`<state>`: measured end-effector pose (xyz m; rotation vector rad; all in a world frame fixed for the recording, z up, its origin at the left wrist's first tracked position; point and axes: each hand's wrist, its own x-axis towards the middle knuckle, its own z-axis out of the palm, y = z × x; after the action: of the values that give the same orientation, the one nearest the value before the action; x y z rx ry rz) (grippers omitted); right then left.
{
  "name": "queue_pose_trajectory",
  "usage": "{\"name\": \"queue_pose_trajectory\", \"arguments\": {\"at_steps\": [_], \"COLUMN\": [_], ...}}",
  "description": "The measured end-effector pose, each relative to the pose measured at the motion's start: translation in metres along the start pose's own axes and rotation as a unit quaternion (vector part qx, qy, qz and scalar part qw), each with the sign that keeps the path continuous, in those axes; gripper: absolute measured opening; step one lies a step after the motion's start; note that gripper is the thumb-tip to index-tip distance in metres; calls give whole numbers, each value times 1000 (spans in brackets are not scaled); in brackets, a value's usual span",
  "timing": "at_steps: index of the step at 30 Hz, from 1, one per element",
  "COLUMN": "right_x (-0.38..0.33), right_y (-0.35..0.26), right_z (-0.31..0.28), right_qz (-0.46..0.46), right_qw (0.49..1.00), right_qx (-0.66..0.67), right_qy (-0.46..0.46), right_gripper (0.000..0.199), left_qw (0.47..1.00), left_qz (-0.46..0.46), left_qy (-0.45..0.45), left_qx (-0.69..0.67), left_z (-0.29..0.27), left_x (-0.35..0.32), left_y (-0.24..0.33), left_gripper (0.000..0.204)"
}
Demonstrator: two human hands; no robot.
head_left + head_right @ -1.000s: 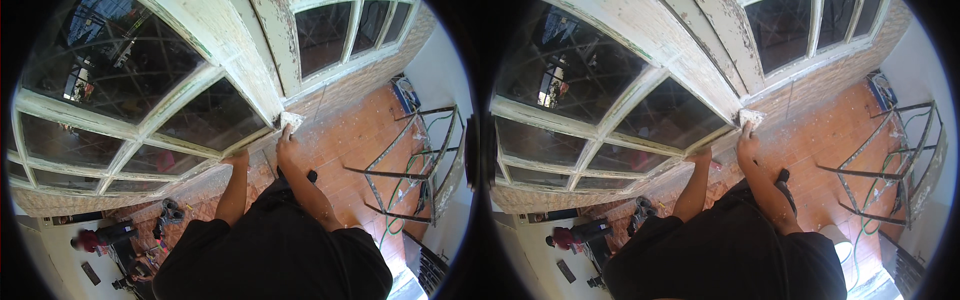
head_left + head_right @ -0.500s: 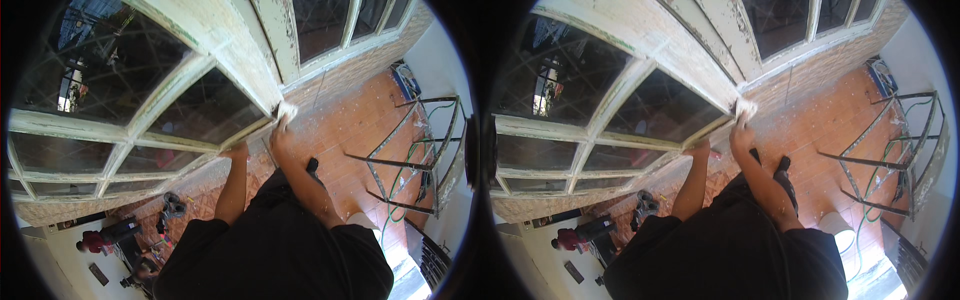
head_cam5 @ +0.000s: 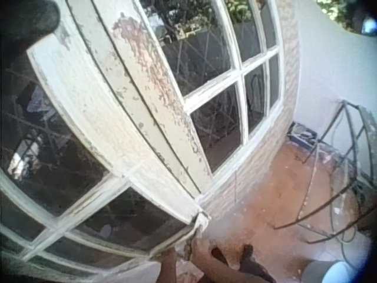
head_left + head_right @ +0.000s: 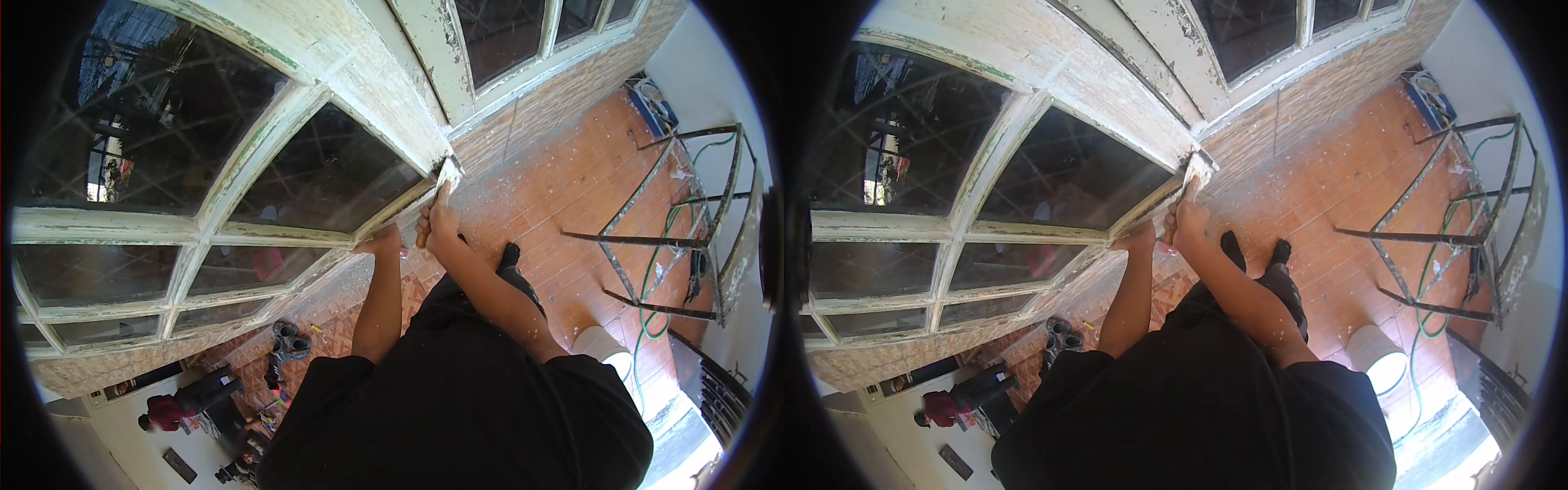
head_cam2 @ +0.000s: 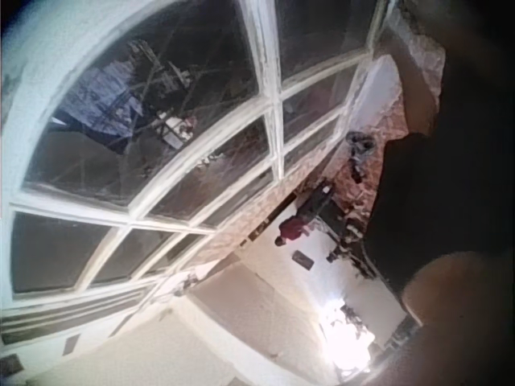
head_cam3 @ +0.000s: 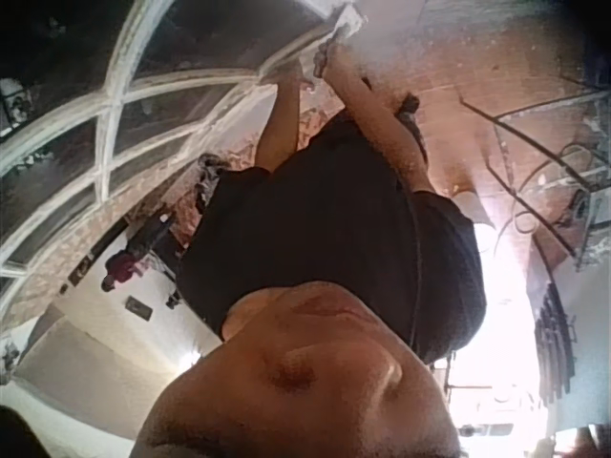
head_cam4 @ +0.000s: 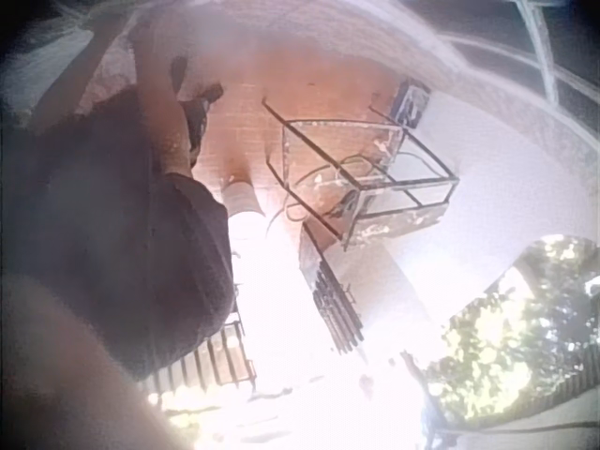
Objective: Scraping old paint and residue from a wooden window frame using a metal putty knife.
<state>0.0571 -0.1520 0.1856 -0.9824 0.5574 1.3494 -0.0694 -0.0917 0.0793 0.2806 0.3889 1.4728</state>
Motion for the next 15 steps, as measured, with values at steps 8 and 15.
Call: {"name": "queue_pose_trajectory", "arguments": {"at_steps": [8,15], "right_x": [4,15], "right_y": [14,-29], "right_z": [0,-5], "right_qz": [90,6], "right_qw": [994,999], "right_qx": [32,42], "right_qy": [-43,-31], "right_gripper": [52,51], "left_qw": [995,989], "left_qz": [-2,-17], "left_qy": [101,145], "left_qx": [-12,-19], "left_z": [9,8], "left_x": [-6,-9], "left_y": [5,2], "left_gripper": [100,95]}}
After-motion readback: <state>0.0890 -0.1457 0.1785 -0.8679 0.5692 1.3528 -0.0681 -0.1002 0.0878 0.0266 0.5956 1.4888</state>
